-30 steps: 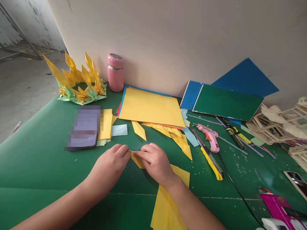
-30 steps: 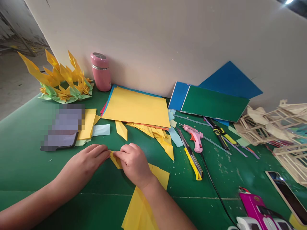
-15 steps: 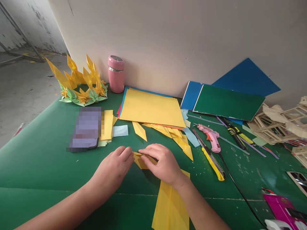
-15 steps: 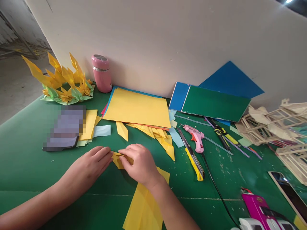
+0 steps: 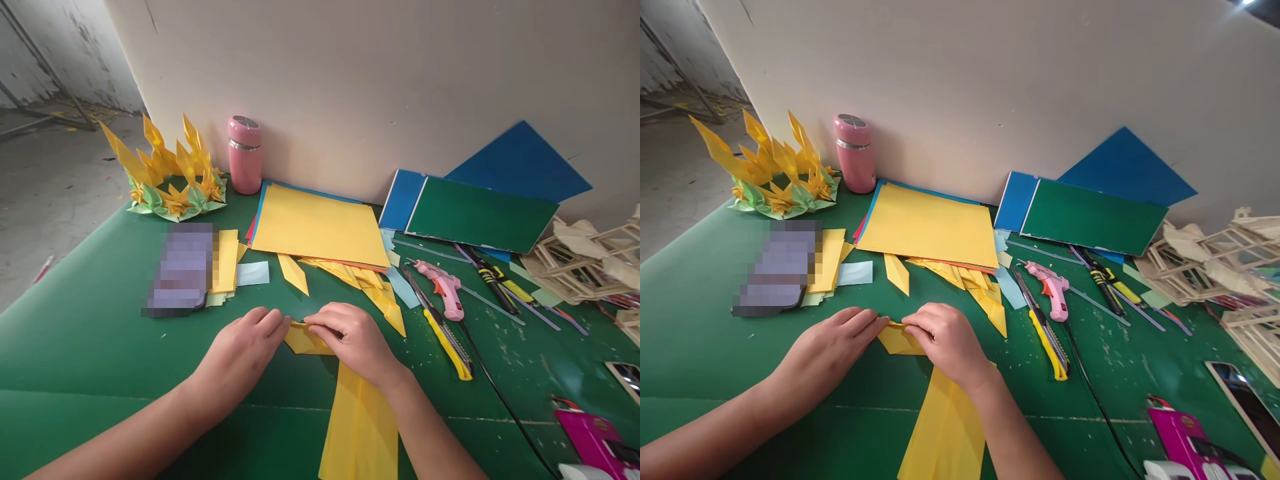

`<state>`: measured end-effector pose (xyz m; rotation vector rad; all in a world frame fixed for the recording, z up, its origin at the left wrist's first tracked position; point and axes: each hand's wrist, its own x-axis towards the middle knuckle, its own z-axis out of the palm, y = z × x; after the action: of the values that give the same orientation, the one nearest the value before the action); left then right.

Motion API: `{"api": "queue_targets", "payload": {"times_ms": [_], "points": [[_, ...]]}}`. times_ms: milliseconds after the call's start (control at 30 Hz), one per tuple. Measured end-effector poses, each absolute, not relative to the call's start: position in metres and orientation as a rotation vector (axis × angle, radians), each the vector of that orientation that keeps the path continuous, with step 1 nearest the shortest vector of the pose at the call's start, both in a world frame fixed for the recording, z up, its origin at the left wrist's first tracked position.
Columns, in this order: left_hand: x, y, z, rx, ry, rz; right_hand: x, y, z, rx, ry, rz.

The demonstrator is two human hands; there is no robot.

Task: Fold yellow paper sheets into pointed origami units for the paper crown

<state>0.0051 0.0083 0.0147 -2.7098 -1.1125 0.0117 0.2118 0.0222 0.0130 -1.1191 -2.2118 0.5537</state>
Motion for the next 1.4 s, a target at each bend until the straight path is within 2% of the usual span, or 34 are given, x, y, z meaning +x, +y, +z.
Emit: {"api": "queue_targets", "payload": {"times_ms": [433, 733, 1100, 1400], "points": [[0.003, 0.009, 0.012, -2.717, -1.157, 0.04, 0.211, 0.022, 0.006, -0.976, -2.421, 0.121], [0.002, 0.01, 0.012, -2.726, -1.177, 0.043, 0.221, 0.026, 0.004, -0.81, -2.393, 0.159], [0.0, 0.009, 0.011, -2.752, -1.201, 0.025, 0.22, 0.025, 0.006, -0.913, -2.479, 0.135], [0.0, 0.01, 0.01, -2.738, -1.182, 0.082, 0.227, 0.027, 0.01, -0.824, -2.452, 0.265]]}}
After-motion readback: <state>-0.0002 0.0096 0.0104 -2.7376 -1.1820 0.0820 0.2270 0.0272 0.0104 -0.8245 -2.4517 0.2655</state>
